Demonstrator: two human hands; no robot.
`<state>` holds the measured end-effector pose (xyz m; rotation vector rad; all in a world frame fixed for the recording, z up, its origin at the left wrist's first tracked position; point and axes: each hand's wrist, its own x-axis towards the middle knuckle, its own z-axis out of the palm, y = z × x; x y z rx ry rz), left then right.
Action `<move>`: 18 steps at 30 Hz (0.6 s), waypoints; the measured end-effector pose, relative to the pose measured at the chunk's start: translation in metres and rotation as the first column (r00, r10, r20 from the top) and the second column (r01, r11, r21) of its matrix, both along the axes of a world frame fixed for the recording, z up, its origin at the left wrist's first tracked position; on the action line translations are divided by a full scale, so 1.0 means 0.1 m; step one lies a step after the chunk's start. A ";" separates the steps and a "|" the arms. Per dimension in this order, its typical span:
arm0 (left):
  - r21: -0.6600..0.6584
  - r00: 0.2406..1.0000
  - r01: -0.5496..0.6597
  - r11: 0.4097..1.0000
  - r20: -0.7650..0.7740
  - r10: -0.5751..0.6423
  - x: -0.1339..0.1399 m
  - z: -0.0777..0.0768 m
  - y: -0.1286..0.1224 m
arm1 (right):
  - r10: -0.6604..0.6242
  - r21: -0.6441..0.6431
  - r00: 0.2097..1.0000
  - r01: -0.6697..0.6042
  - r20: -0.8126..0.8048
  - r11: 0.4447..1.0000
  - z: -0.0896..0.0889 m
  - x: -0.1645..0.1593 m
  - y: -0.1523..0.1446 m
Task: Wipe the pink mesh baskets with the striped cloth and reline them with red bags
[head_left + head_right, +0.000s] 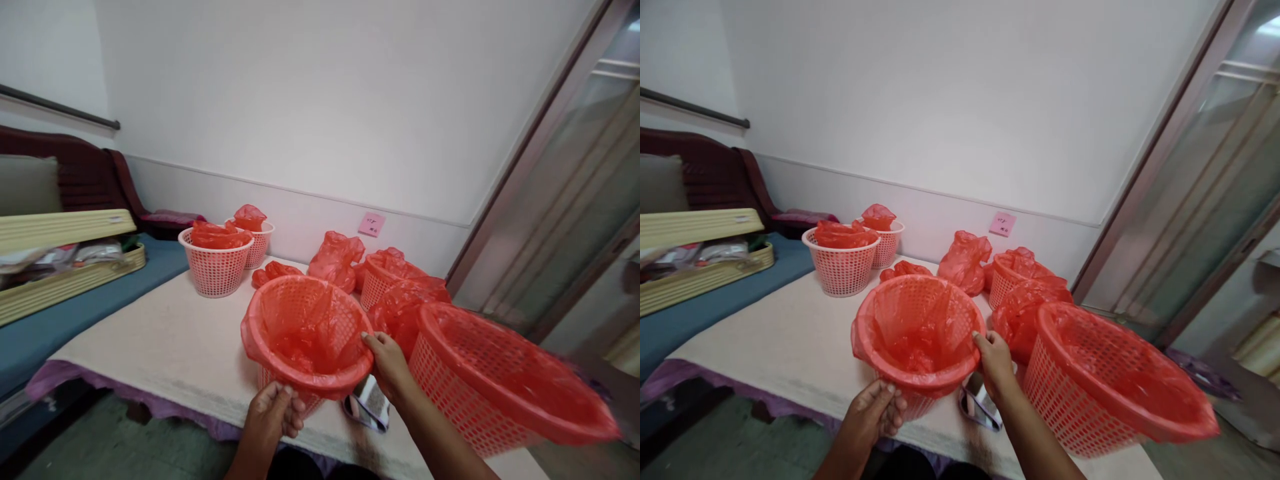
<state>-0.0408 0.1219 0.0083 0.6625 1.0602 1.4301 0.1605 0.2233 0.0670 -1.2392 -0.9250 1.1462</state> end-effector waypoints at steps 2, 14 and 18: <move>0.005 1.000 -0.025 1.000 -0.011 0.025 -0.02 -0.04 -0.10 | -0.016 0.023 1.000 0.016 0.019 1.000 -0.01 0.00 -0.03; 0.891 0.440 0.250 0.378 -0.453 0.776 -0.14 0.80 -0.38 | -0.050 0.076 0.996 0.044 0.072 0.996 0.01 0.02 -0.28; 0.752 0.245 0.424 0.505 -0.632 0.735 0.00 0.76 -0.13 | -0.044 0.060 0.997 0.040 0.065 0.997 0.02 0.06 -0.28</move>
